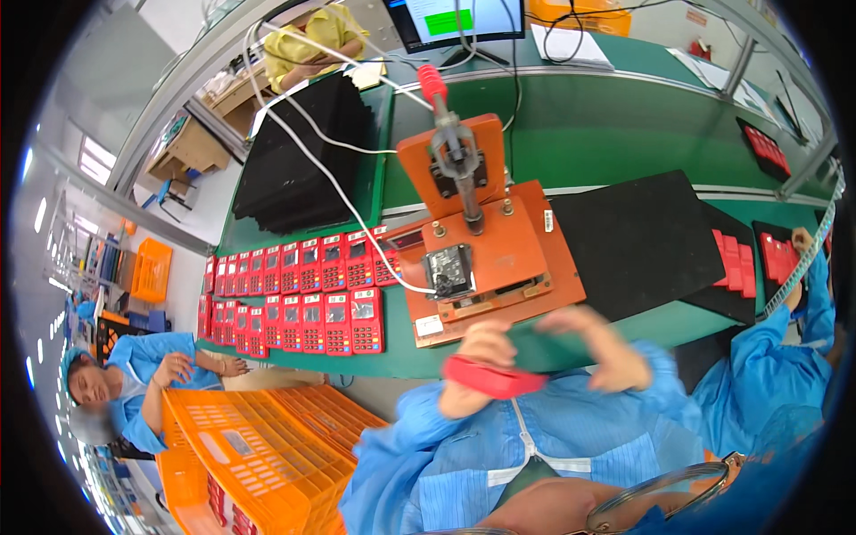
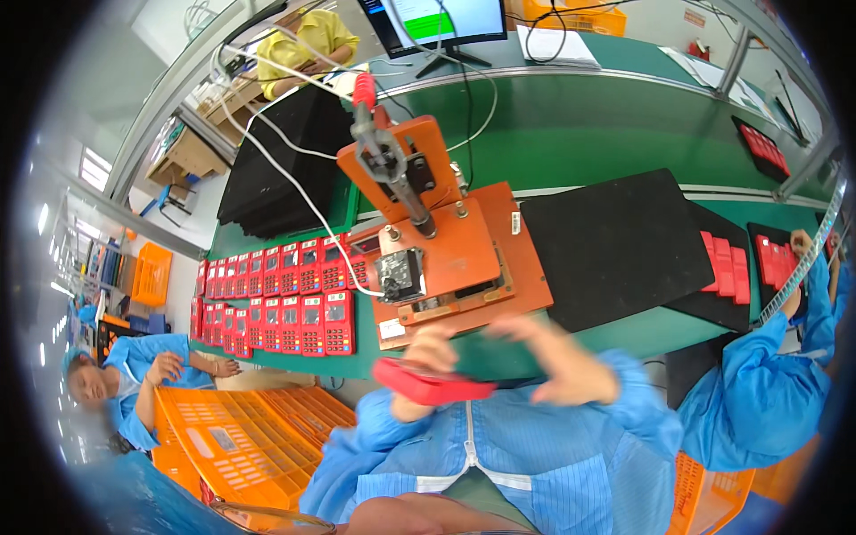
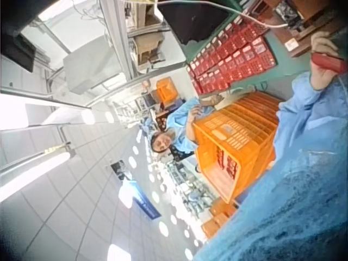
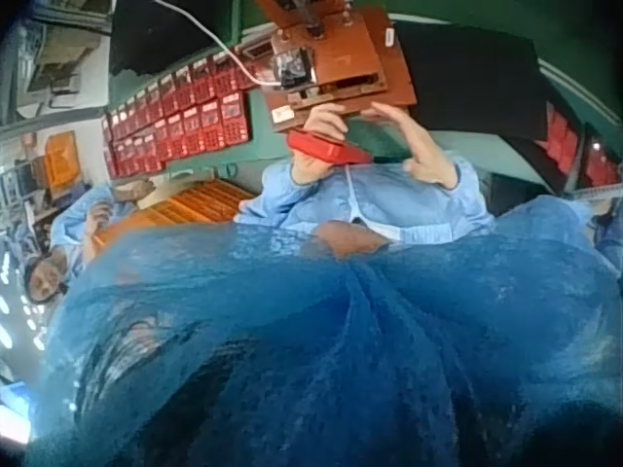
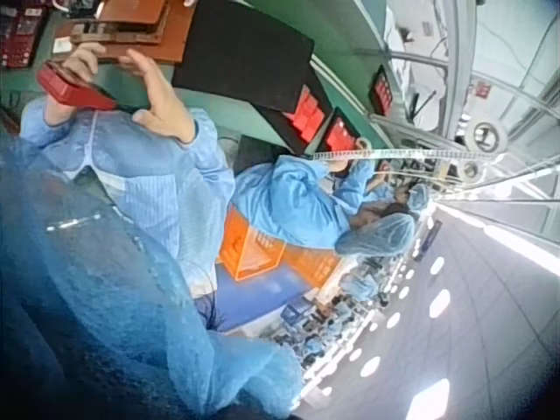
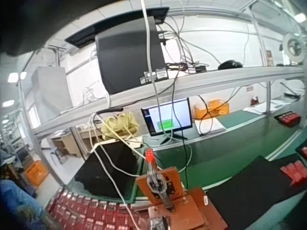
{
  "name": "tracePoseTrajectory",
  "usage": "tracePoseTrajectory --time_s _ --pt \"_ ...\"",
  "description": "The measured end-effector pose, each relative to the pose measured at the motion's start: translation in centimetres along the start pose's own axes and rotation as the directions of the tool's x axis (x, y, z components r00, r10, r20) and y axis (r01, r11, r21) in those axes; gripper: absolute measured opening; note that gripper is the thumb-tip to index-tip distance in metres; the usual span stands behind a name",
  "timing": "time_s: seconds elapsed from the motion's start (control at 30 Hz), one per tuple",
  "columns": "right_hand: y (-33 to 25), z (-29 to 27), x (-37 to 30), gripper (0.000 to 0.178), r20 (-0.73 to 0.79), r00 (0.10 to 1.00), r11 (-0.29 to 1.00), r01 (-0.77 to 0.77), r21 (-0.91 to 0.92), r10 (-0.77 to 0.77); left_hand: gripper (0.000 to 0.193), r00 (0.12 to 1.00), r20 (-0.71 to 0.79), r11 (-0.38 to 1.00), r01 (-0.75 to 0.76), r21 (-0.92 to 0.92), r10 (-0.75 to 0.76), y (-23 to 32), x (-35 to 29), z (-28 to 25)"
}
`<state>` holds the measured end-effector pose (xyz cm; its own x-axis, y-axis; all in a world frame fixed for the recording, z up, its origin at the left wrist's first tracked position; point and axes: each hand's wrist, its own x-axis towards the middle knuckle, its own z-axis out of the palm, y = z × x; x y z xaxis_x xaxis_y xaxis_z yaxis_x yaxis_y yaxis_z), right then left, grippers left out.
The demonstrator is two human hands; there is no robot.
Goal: The person tests and assembles handheld POS terminals by placing components into a manual press fixture, operating the press handle, snapping plastic housings onto the devices by hand, and arranging them on the workbench.
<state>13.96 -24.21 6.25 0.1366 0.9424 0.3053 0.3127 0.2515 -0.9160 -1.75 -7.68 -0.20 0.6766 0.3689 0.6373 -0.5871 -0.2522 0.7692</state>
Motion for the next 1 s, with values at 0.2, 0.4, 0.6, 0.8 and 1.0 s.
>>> tracePoseTrajectory --time_s 0.2,0.4,0.6,0.8,1.0 --pt "3.3 4.8 -0.2 0.068 0.052 0.997 0.902 0.024 0.43 -0.052 0.049 1.0 0.019 0.83 -0.004 0.558 -0.008 3.5 2.1 0.1" --pt "3.1 -3.1 0.8 0.06 0.141 0.99 0.762 0.079 -0.643 0.016 0.049 0.853 -0.519 0.25 0.516 0.82 -0.056 0.5 -5.0 -11.4" --pt "5.8 -2.5 7.9 0.048 0.243 0.97 0.435 0.217 -0.874 0.005 0.059 0.869 -0.462 -0.258 0.412 0.874 -0.179 -1.6 -6.9 -14.0" --pt "9.2 0.2 9.2 0.048 0.249 0.947 0.68 0.047 -0.732 0.202 0.037 0.731 -0.551 0.197 0.657 0.728 -0.402 0.0 -6.1 -17.9" --pt "3.4 -7.4 8.8 0.043 0.281 0.956 0.537 0.192 -0.822 0.088 0.036 0.522 -0.545 0.749 0.542 -0.383 -0.656 3.5 -10.7 -18.9"
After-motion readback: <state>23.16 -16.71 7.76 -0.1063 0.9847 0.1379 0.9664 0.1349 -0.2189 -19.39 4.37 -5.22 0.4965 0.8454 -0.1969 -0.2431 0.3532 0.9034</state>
